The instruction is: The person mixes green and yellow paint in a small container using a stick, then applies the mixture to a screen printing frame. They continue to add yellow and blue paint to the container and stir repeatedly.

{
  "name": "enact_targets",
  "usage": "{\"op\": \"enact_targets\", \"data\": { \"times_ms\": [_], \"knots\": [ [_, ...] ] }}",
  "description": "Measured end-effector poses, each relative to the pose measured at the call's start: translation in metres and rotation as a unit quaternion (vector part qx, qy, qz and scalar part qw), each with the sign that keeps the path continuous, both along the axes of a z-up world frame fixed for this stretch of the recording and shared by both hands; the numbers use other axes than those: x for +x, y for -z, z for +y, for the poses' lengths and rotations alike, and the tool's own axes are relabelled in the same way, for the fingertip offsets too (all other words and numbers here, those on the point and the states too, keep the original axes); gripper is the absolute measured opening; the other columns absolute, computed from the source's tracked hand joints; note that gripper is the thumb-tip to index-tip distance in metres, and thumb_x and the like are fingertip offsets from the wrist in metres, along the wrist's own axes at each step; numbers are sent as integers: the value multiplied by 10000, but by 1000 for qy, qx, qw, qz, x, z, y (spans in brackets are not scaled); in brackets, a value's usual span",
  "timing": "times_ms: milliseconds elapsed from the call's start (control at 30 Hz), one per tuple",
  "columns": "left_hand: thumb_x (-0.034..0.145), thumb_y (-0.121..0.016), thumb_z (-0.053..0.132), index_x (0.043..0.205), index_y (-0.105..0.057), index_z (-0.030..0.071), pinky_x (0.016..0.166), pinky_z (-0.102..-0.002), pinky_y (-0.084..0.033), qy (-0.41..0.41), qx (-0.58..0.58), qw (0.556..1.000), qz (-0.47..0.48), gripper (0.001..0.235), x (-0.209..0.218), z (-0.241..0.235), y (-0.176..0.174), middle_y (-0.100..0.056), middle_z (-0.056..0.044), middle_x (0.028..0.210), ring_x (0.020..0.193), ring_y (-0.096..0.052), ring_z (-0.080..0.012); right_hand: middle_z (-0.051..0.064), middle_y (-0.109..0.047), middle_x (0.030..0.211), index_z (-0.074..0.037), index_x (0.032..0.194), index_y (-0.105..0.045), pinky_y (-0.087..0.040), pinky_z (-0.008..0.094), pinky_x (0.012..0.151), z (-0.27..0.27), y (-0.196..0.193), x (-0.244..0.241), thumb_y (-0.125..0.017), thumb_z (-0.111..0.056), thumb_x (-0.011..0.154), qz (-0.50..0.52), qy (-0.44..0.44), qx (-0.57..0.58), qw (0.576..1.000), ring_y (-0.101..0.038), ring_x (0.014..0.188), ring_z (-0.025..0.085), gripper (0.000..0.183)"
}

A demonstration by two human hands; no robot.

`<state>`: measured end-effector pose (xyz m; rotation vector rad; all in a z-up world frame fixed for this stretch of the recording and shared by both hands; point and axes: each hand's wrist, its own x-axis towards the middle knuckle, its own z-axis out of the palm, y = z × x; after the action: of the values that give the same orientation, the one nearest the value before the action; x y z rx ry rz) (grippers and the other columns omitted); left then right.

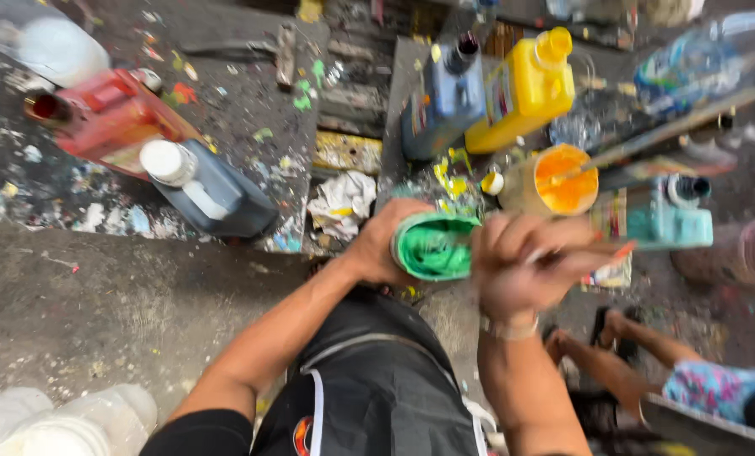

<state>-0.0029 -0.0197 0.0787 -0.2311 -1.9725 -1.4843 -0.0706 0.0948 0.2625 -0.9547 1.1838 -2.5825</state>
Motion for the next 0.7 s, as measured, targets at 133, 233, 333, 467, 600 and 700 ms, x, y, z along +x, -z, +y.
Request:
{"op": "enact_targets", "data": {
  "times_ms": [133,233,333,467,600,700],
  "knots": [
    [593,-997,275,1433,-473,82,1152,-479,-438,25,28,999,0,1008,0,-17,-3,-552,-153,1395,1317,-558,-355,23,-201,526,-180,833,-367,-149,295,391,23,4,-23,-310,-613,1008,114,57,-7,992,-153,404,123,470],
    [537,-982,337,1439,-465,23,1190,-439,-383,44,68,990,-114,1086,8,-3,0,-521,-176,1431,1359,-520,-352,0,-204,478,-141,573,-247,-108,318,383,26,12,-12,-459,-646,986,19,-105,14,994,-161,379,142,686],
    [492,-975,294,1424,-501,92,1199,-425,-345,139,50,971,-188,1064,15,2,-4,-554,-138,1418,1342,-534,-317,-56,-133,721,-565,1362,-547,-134,237,312,32,4,-22,-236,-579,1117,164,38,8,986,-87,443,57,396],
    [481,-967,343,1421,-521,72,1144,-498,-419,124,122,980,-99,1075,-16,-10,-4,-613,-163,1362,1291,-585,-324,68,-244,418,-148,556,-282,-153,313,354,24,-7,-31,-351,-686,947,16,-76,32,996,-188,332,171,669],
    [346,-1020,292,1370,-585,63,1072,-467,-481,124,166,971,-117,1136,-7,-1,-3,-693,-155,1250,1204,-649,-289,-36,-237,550,-218,659,-225,-165,256,391,55,-11,-61,-305,-686,982,97,-9,42,994,-172,398,117,574],
    [351,-1062,315,1378,-566,75,1084,-400,-481,43,166,975,-138,1165,1,-8,13,-686,-124,1245,1197,-658,-257,-16,-263,417,-215,518,-264,-175,244,317,62,29,-32,-276,-670,978,39,-2,-19,999,-197,297,109,647]
  ]
}}
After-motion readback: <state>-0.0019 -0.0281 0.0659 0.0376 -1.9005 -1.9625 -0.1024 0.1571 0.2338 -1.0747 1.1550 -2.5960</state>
